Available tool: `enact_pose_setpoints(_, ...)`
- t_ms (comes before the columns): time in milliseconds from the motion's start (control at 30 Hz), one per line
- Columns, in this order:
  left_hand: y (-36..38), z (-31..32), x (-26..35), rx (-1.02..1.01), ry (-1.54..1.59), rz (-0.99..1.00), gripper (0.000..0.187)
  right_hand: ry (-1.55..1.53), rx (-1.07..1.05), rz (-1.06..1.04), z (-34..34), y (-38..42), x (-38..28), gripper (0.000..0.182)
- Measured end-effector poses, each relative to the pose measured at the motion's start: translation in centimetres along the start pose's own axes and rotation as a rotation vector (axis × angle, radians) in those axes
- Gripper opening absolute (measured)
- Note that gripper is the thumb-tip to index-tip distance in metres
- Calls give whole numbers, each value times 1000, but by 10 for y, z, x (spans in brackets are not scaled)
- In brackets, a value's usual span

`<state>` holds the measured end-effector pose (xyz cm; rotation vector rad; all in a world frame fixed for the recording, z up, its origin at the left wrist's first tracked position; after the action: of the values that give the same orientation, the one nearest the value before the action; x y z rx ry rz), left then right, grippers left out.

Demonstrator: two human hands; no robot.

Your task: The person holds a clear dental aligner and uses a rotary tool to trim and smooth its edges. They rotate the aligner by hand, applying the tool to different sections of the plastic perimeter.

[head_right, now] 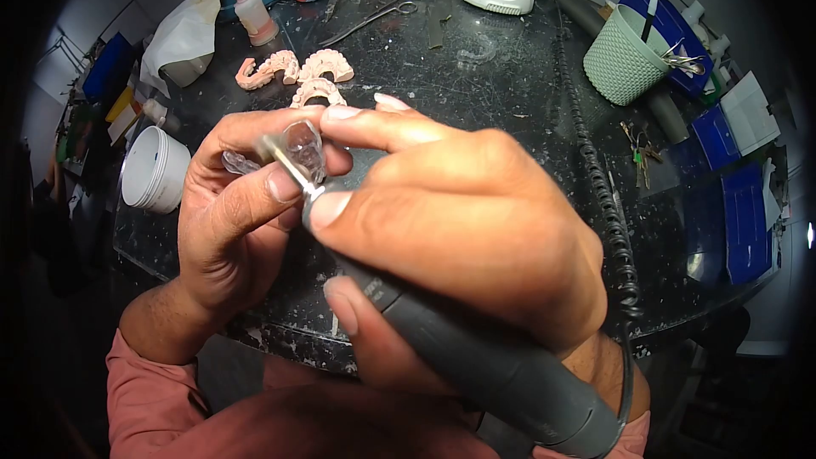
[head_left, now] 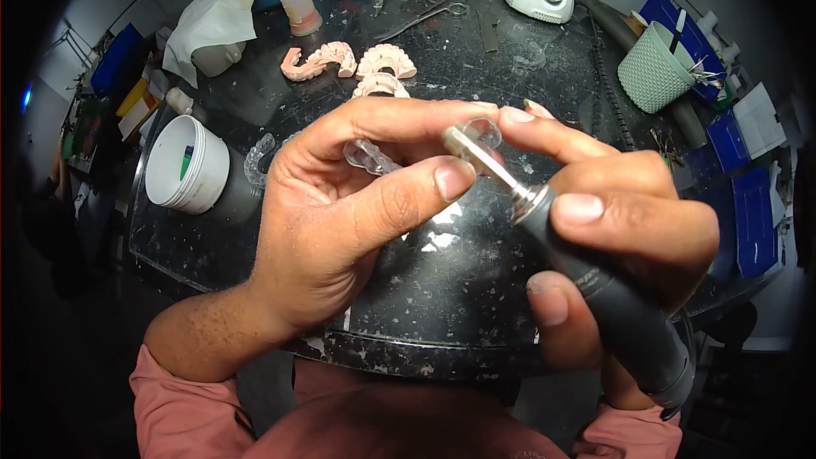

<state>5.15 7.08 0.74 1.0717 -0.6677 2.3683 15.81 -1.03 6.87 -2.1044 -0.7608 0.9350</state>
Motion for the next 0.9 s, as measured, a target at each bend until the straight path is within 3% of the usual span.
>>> enact_pose_setpoints(267, 2, -2, 4, -22, -90, 11, 29, -9, -48, 59, -1, 1, 2, 35)
enact_pose_setpoints(367, 2, 0, 12, -15, -228, 114, 28, -42, -70, 8, 4, 1, -1, 34)
enact_pose_setpoints(567, 4, 1, 15, -42, -226, 144, 27, -123, 17, -9, 2, 4, 4, 36)
enact_pose_setpoints(600, 4, 0, 15, -29, -214, 140, 27, -61, -82, 8, 2, -1, 0, 35)
enact_pose_setpoints(700, 4, 0, 17, 9, -256, 133, 26, -71, -49, 23, 2, 1, 4, 36)
enact_pose_setpoints(733, 5, -2, 17, 34, -309, 127, 26, -45, -140, 34, 2, -3, 3, 36)
enact_pose_setpoints(767, 5, -2, 17, 34, -309, 127, 26, -68, -31, 63, -1, 0, 7, 39)
enact_pose_setpoints(833, 7, -3, 22, 61, -443, 178, 26, -164, 225, 333, -8, 12, 22, 41)
enact_pose_setpoints(900, 7, 2, 26, 11, -532, 249, 26, -148, 226, 288, -9, 9, 21, 39)
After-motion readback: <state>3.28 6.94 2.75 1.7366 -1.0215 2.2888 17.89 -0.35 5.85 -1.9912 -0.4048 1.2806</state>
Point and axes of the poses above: each hand's wrist, its own y-axis away from the middle knuckle, its own z-axis out of the palm, x = y × z, the point moved 9 cm from there along -y, towards the middle knuckle, and after that the axes turned 11 degrees about y, right-handed, at the moved point
